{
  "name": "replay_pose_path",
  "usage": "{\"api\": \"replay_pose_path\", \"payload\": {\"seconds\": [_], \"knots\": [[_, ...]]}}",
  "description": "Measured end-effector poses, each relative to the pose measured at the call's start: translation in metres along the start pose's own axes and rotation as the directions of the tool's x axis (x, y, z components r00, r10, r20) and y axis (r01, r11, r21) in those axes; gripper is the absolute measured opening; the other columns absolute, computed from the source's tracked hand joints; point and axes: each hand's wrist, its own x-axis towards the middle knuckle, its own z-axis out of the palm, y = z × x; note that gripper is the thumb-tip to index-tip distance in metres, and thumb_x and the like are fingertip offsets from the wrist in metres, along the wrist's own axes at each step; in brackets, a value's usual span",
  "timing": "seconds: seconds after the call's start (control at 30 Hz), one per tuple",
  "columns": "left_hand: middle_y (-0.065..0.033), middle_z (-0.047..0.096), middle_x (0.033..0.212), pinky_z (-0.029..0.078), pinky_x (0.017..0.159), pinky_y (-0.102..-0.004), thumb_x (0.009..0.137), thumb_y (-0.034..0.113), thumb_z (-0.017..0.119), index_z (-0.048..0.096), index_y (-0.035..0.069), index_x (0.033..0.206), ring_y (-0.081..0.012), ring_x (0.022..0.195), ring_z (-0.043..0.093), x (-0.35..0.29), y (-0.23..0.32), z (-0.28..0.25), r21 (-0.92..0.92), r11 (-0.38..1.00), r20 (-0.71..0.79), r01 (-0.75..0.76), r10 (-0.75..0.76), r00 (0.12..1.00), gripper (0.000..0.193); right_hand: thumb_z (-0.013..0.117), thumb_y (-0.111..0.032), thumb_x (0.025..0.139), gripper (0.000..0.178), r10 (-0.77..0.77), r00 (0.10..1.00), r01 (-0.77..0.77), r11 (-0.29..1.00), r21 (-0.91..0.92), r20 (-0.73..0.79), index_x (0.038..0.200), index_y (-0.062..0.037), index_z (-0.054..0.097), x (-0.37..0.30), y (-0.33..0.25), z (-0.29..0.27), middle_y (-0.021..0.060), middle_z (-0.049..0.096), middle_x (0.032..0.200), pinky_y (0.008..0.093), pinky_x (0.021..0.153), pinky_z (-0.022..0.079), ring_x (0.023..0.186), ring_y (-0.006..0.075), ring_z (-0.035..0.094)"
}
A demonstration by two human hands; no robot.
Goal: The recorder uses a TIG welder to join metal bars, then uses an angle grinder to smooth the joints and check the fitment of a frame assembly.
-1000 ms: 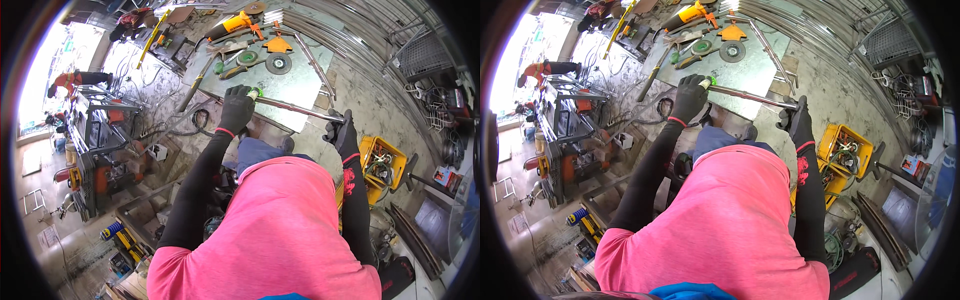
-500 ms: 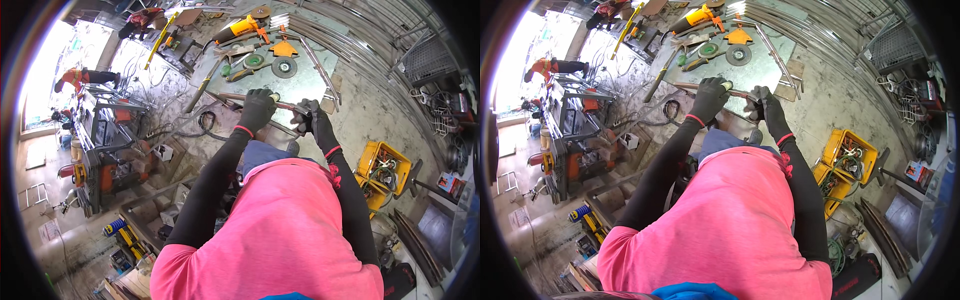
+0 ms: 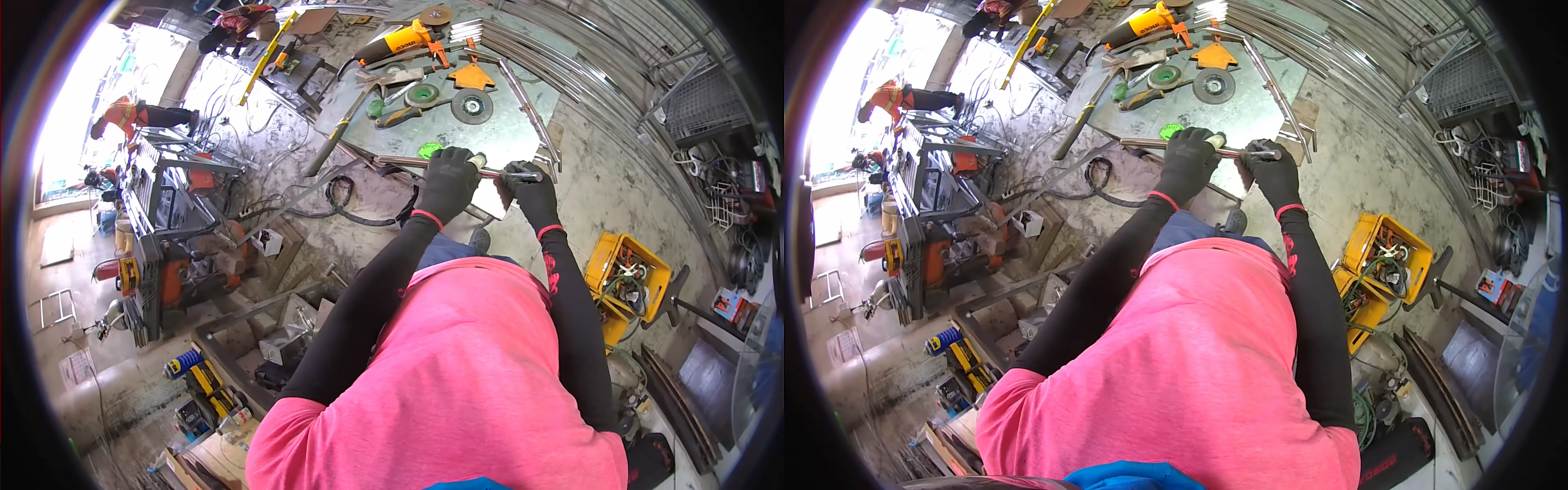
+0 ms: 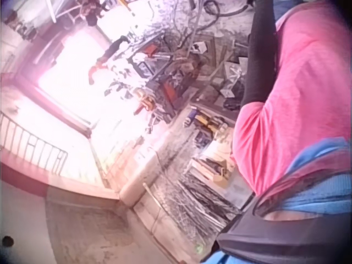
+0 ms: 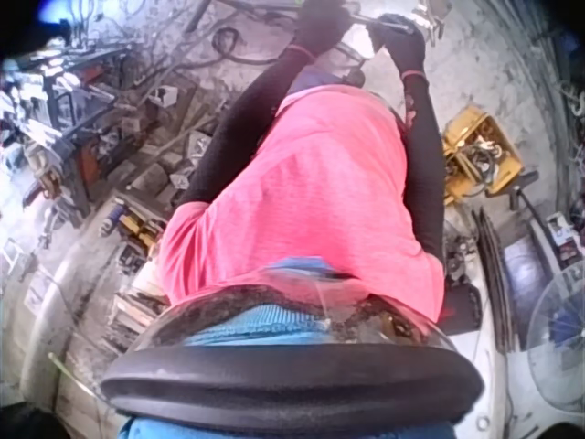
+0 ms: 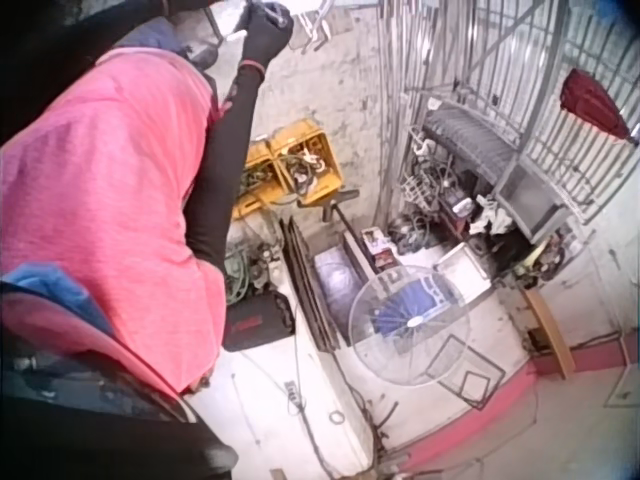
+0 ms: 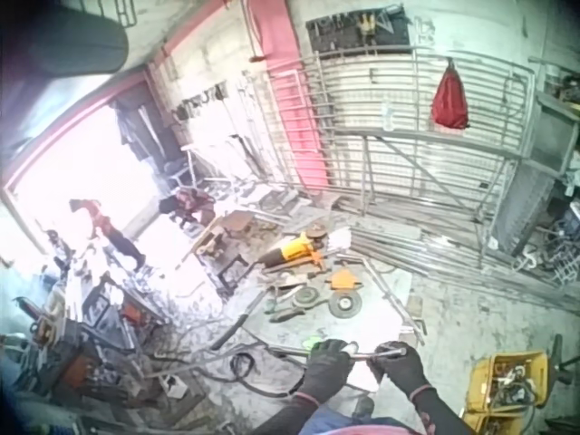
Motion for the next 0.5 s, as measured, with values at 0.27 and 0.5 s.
{"api": "replay_pose_path", "payload": {"seconds": [0.27,0.5], "knots": [[-0.0132,0.068,0.133,0.041,0.116,-0.0527,0.085,0.025,0.083,0.075,0.008,0.131,-0.0352,0.133,0.058,-0.048,-0.103,-0.07,0.248,0.959,-0.047,0.139,-0.131,0.99,0.05,0.085,-0.008,0.091,0.045,0.042,0.998,-0.034,0.988,0.15,-0.051,0.133,0.002,0.07,0.007,0.012,0.015,0.0082,0.08,0.122,0.0301,0.094,0.063,0.104,0.0171,0.077],[-0.0096,0.073,0.121,0.046,0.107,-0.0506,0.088,0.026,0.082,0.081,0.013,0.119,-0.033,0.121,0.064,-0.032,-0.073,-0.053,0.137,0.987,-0.036,0.079,-0.075,0.997,0.034,0.084,-0.02,0.09,0.021,-0.06,0.998,0.057,0.96,-0.272,-0.003,0.102,-0.004,0.077,0.002,-0.023,0.01,0.0067,0.08,0.094,0.0334,0.08,0.059,0.084,0.0159,0.073]]}}
